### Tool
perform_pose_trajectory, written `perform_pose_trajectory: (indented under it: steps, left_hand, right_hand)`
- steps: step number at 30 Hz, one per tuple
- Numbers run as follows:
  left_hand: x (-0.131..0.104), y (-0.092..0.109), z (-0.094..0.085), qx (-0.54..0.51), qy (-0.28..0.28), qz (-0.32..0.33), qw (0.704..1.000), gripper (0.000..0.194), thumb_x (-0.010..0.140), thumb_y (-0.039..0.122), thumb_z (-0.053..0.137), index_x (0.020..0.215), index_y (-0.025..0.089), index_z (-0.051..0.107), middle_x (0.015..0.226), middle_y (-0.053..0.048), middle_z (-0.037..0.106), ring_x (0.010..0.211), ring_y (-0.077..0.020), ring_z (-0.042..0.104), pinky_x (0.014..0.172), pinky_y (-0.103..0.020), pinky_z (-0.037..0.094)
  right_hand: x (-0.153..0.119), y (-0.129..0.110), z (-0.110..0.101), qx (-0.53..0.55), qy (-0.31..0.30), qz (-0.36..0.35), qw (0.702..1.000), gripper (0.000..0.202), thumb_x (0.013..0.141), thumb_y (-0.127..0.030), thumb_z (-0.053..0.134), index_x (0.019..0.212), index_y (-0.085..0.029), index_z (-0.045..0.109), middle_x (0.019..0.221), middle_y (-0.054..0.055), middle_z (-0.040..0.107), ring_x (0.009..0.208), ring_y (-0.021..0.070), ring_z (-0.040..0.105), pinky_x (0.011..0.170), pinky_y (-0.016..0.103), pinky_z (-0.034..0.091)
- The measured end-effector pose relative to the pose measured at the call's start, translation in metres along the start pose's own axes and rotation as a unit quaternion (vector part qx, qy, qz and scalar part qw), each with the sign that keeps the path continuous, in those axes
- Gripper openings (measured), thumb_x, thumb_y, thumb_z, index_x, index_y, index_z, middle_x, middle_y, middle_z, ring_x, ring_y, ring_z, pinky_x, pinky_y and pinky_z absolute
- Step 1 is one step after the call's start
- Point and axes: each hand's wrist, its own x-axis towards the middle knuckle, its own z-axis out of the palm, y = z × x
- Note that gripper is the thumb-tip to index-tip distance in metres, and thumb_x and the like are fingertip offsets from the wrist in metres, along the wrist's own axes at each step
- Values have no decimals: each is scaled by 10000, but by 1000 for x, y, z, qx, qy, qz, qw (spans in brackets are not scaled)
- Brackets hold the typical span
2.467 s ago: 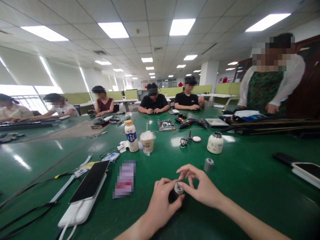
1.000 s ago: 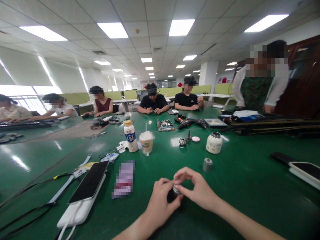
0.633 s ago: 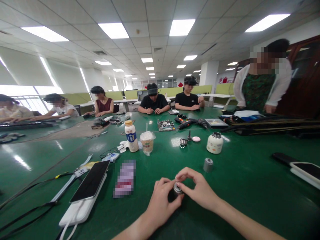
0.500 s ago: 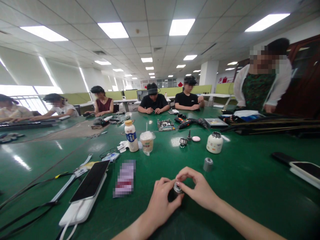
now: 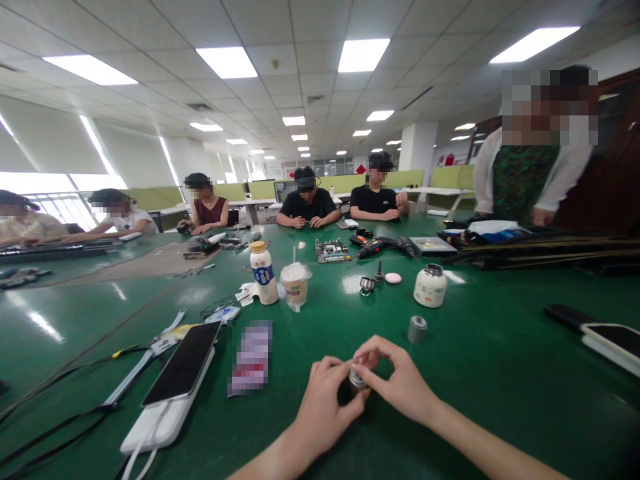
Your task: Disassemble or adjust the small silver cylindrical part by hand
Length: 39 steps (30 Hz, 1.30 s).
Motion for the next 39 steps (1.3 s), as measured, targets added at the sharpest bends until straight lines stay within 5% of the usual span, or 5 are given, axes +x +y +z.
perform_pose_trajectory:
  steps: [8, 17, 31, 39]
  left_hand:
    - [-1, 0, 0, -7, -14, 2, 1000, 408, 816, 194, 672, 1214, 276, 633, 1058, -51, 694, 986, -261, 574, 865, -396, 432]
    - [-1, 0, -1, -8, -19, 5, 1000, 393, 825, 194, 676, 1205, 286, 632, 1084, -24, 691, 1006, -243, 567, 880, -384, 423]
    - [-2, 0, 1, -1, -2, 8, 1000, 309, 812, 197, 668, 1114, 262, 674, 1044, -54, 690, 989, -261, 581, 869, -396, 450]
    - [-2, -3, 2, 3, 5, -11, 1000, 364, 826, 256, 674, 1190, 258, 656, 1030, -71, 666, 982, -261, 583, 887, -409, 458]
  right_hand:
    - [1, -1, -1, 9, -7, 10, 1000, 318, 713, -113, 734, 986, -216, 607, 890, -7, 656, 764, 164, 673, 792, 315, 517]
    - [0, -5, -3, 14, -31, 23, 999, 365, 736, -59, 649, 1052, -233, 593, 1008, 15, 667, 925, 178, 688, 836, 305, 535]
    - [0, -10, -5, -20, -50, -5, 999, 390, 765, -32, 617, 1073, -272, 606, 1008, -7, 676, 917, 157, 690, 809, 270, 553]
    - [12, 4, -15, 23, 31, 12, 999, 318, 792, -189, 694, 1078, -226, 561, 918, 19, 684, 895, 193, 708, 862, 344, 541]
